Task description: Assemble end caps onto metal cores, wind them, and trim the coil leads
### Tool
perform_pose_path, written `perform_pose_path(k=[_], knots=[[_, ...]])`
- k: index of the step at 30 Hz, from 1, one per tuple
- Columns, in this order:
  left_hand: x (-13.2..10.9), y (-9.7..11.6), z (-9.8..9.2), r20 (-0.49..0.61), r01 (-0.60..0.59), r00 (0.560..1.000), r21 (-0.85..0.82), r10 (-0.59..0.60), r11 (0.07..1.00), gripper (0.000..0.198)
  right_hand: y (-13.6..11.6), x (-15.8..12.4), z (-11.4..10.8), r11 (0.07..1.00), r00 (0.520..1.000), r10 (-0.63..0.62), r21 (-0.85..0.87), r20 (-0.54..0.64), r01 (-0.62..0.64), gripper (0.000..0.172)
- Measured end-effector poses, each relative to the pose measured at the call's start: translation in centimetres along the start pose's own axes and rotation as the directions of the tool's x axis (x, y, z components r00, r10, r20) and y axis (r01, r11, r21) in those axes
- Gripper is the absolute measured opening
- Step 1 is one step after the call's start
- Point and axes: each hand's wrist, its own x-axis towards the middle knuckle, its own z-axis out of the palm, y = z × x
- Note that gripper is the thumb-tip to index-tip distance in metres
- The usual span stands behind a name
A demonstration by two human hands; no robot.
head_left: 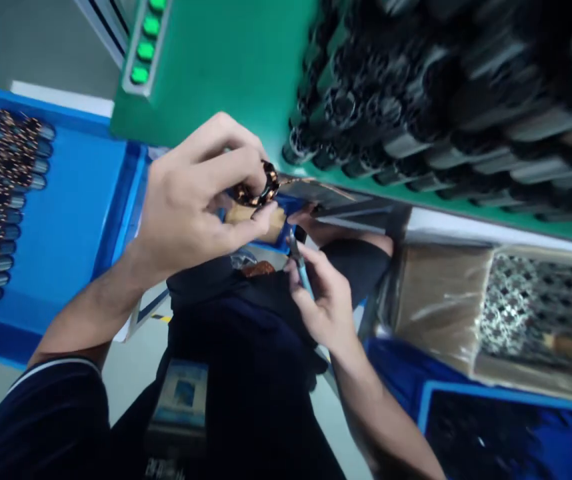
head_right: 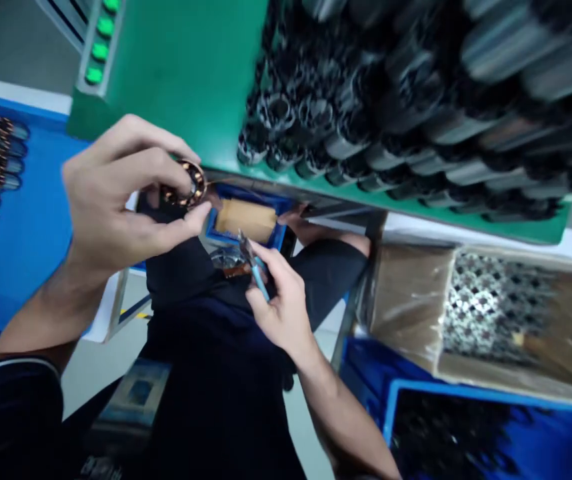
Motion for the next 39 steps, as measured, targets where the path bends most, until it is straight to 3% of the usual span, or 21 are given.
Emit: perform_pose_path(k=[4, 9, 16, 23, 26, 32, 37, 39], knots=[[-3.2, 0.6, 1.5, -0.054, -0.013, 0.998, -0.079, 0.009, 0.997, 0.024, -3.1, 0.8, 0.4, 0.992, 0.988, -0.125, 0.015, -0.093, 0.127, 0.054], [-4.2, -0.3, 2.5, -0.018, 0.014, 1.0, -0.105, -0.016, 0.994, 0.028, -4.6, 1.6, 0.2, 0.979, 0.981, -0.19, 0.062, -0.05, 0.193, 0.066], [-4.8, 0.0, 2.6, 0.001, -0.03, 1.0, -0.093, 0.03, 0.995, 0.036, -4.6, 1.2, -0.1, 0.984, 0.987, -0.155, 0.079, -0.042, 0.158, 0.065], [-4.4, 1.0, 2.3, 0.079, 0.238, 0.971, -0.213, -0.227, 0.948, 0.042, -4.5, 0.8, -0.4, 0.984, 0.99, -0.142, 0.108, -0.015, 0.143, 0.066], [-4.7, 1.2, 2.3, 0.118, 0.276, 0.96, -0.229, -0.255, 0.934, 0.042, -4.3, 0.6, -0.4, 0.993, 0.995, -0.101, 0.061, -0.022, 0.102, 0.06], [-5.6, 1.5, 2.5, 0.111, 0.291, 0.956, -0.241, -0.271, 0.926, 0.036, -3.9, 0.4, 0.2, 0.995, 0.992, -0.093, 0.018, -0.088, 0.095, 0.047], [-5.8, 0.6, 3.3, -0.008, 0.162, 0.986, -0.144, -0.165, 0.976, 0.033, -2.7, 1.5, 0.7, 0.996, 0.998, 0.014, 0.093, -0.062, -0.008, 0.044], [-5.8, -0.2, 4.0, -0.026, 0.175, 0.981, -0.284, -0.19, 0.943, 0.034, -2.0, 2.2, 0.7, 0.995, 0.996, 0.028, 0.095, -0.086, -0.02, 0.048]])
